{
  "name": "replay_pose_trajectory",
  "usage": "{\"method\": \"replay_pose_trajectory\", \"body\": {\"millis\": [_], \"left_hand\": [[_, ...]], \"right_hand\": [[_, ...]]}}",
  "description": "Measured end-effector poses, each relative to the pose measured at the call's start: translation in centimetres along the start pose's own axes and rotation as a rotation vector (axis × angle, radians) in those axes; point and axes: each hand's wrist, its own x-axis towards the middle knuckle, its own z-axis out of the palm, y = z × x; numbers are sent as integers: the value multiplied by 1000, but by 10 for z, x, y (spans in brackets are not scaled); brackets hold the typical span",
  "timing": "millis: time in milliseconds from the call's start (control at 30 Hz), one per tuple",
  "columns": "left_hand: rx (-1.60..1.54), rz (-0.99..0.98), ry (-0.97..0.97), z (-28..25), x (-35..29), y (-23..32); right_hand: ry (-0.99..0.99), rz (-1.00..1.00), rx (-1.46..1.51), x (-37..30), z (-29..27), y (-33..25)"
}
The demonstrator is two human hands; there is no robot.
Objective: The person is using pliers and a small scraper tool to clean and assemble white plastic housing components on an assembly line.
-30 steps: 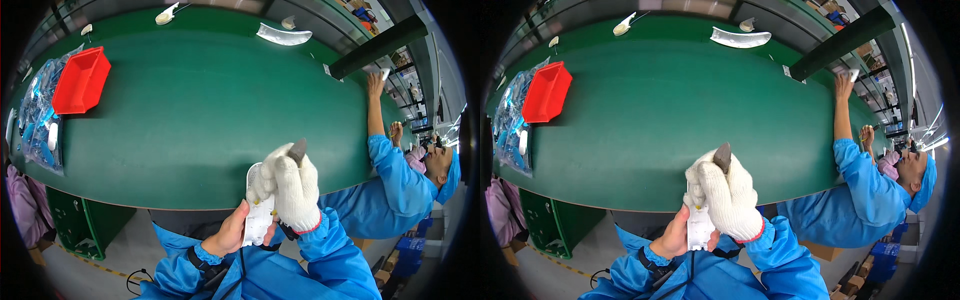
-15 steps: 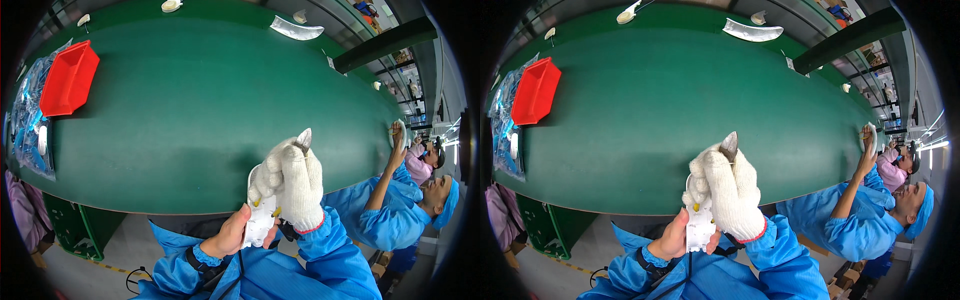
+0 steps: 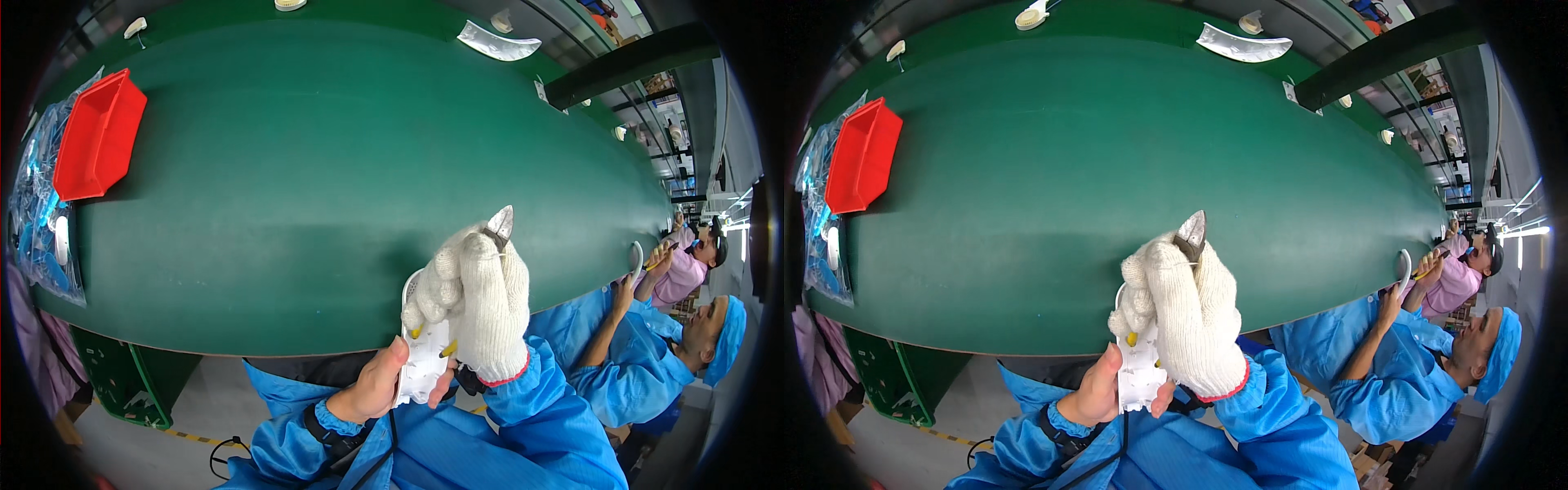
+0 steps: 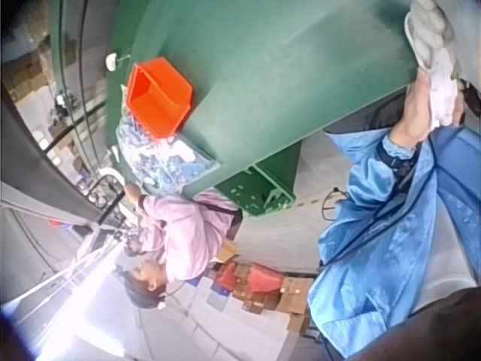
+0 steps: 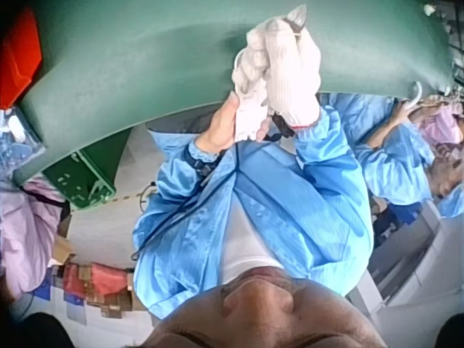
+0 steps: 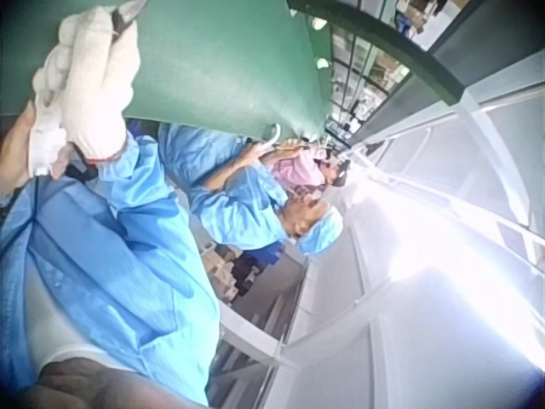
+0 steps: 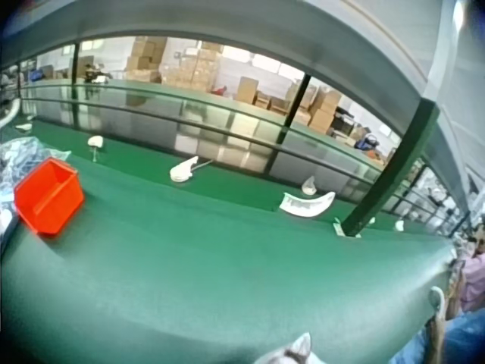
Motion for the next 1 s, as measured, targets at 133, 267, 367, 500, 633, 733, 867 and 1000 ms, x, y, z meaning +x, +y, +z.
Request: {"method": "replay_pose_trajectory", "body": {"millis": [133, 267, 367, 500, 633, 733, 867, 1000], "left_hand": [[5, 2, -6, -3, 0, 0], [-21, -5, -11, -2, -1, 0], [-43, -9, -21, -5, 0, -3], [-65, -34, -34, -4, 1, 0], [-47, -23, -28, -5, 0, -1], [-59, -22, -14, -5, 0, -2], [-59, -20, -29, -6, 1, -3], [29, -60, 70, 1, 1, 1]], "right_hand": [[82, -8, -87, 1, 9, 1], [20, -36, -54, 1, -1, 1], [-13, -69, -84, 1, -4, -1], [-89, -48, 113, 2, -13, -2], [-49, -45, 37, 1, -5, 0], [5, -54, -30, 3, -4, 2], [1, -67, -30, 2, -2, -1], [-11, -37, -37, 4, -8, 2]]}}
